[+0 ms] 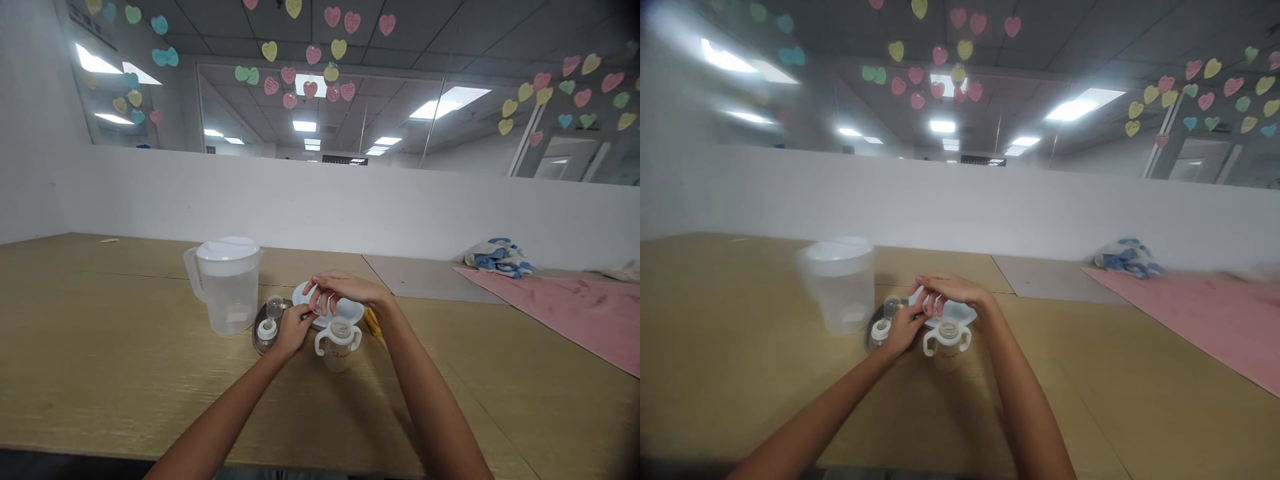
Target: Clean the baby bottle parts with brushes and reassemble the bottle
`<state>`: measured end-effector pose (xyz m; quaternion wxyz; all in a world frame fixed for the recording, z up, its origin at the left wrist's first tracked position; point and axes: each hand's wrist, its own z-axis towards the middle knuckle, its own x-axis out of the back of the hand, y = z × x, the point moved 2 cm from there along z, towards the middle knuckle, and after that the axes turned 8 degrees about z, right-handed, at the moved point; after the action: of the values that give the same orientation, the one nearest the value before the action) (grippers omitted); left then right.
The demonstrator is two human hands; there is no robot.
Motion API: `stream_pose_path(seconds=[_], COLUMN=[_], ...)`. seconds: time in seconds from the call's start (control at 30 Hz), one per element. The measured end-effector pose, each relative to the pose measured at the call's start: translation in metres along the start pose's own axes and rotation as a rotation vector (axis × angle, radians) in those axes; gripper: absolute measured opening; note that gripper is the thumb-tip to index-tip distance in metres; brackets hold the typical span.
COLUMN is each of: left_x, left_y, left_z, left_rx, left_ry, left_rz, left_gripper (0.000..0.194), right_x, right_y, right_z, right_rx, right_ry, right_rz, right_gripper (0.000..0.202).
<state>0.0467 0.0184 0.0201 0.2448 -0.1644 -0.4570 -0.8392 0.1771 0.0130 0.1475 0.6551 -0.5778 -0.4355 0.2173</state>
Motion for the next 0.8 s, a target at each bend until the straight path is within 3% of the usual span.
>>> stream_pose_path(seconds=[0.8], left_x=[-0.003], left_y=[-0.011], left_z=[0.003], left_rx=[-0.007], left_ry=[0.023], left_rz=[-0.054], left_gripper=[0.024], right_x=[0.0], right_y=[0.017], right_z=[0.017], right_rx=[-0.094], right_ry=[-0.087], right_rz=[-0.092], right_gripper=[0.045])
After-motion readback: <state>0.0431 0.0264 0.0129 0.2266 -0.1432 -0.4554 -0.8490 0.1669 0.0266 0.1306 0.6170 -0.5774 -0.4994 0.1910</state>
